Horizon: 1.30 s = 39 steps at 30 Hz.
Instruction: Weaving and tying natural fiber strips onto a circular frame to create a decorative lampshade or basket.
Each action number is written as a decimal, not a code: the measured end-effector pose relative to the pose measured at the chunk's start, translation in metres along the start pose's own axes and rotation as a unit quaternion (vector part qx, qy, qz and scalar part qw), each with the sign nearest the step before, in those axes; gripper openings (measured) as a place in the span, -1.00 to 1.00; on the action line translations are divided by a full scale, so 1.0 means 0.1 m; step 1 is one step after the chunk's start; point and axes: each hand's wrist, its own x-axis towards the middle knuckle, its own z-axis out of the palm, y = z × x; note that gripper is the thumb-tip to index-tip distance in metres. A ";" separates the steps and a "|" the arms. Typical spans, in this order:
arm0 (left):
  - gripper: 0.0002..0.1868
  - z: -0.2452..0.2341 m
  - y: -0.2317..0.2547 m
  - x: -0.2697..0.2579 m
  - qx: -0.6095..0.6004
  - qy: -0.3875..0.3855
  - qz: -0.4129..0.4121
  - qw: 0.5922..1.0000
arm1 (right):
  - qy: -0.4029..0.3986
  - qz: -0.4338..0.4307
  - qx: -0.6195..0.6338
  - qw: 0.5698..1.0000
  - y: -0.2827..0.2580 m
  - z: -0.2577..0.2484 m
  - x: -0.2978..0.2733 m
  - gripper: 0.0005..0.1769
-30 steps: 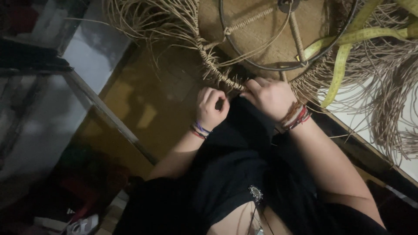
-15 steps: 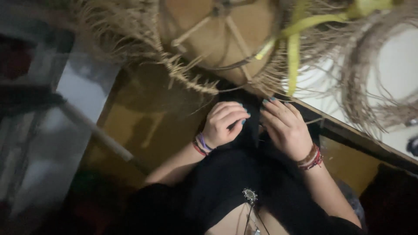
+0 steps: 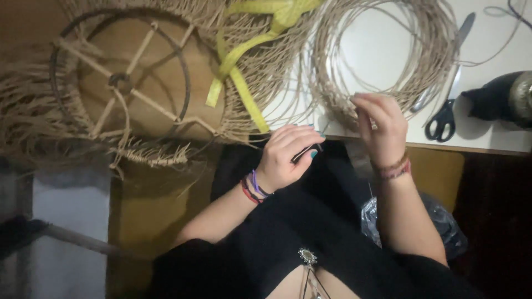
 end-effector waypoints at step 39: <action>-0.62 0.50 -0.34 0.58 -0.648 0.008 -0.440 0.621 | 0.045 0.177 0.663 0.726 -0.27 0.03 0.24 -0.68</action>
